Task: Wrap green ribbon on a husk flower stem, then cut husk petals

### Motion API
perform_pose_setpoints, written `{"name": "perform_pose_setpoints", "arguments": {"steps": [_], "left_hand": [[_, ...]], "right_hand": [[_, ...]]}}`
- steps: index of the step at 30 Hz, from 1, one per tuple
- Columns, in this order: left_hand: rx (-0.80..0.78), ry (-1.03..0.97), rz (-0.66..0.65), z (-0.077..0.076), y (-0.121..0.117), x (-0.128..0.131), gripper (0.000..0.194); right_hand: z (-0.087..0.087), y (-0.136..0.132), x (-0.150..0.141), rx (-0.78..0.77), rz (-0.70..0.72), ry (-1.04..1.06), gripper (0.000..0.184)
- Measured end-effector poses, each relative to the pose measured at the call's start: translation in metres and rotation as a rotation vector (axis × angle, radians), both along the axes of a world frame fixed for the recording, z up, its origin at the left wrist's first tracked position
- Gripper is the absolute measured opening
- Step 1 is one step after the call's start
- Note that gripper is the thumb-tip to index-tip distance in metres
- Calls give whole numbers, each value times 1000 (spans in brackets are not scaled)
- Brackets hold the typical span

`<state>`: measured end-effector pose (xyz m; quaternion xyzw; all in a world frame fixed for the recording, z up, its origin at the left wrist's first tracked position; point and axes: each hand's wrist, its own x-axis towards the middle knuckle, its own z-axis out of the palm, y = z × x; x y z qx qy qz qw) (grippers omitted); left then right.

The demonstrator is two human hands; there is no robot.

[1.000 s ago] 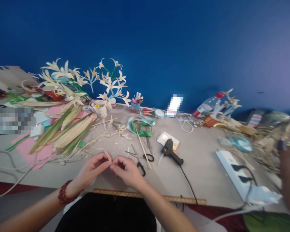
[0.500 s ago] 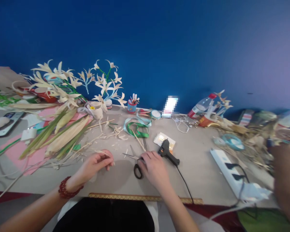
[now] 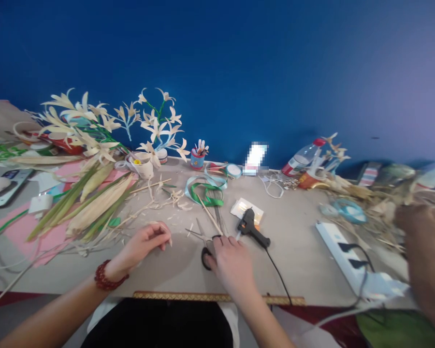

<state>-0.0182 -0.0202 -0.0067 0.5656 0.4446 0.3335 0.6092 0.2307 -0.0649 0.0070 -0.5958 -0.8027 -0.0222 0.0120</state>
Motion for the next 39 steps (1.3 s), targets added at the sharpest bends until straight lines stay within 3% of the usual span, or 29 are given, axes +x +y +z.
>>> {"name": "perform_pose_setpoints", "arguments": {"steps": [7, 11, 17, 21, 26, 30, 33, 36, 39], "left_hand": [[-31, -40, 2, -4, 0, 1, 23], [-6, -60, 21, -2, -1, 0, 21], [62, -135, 96, -3, -1, -2, 21], [73, -184, -5, -4, -3, -3, 17], [207, -218, -223, 10, -11, 0, 8], [346, -191, -305, 23, -18, 10, 7], [231, -215, -238, 23, -21, 16, 11], [41, -295, -122, 18, -20, 19, 16], [-6, -294, -58, 18, -19, 20, 17]], "right_hand": [[-3, -2, 2, -118, -89, 9, 3], [1, -7, 6, -249, -141, 182, 2], [-1, -3, 33, -478, -319, 847, 12], [-4, -4, 48, -643, -421, 1430, 26], [-4, -14, 26, -804, -307, 1903, 32], [-10, -18, -8, -966, -150, 2036, 31], [-17, -19, -30, -1060, -76, 2118, 30], [-22, -17, -44, -976, -90, 2102, 28], [-24, -13, -50, -803, -98, 1940, 31]]}}
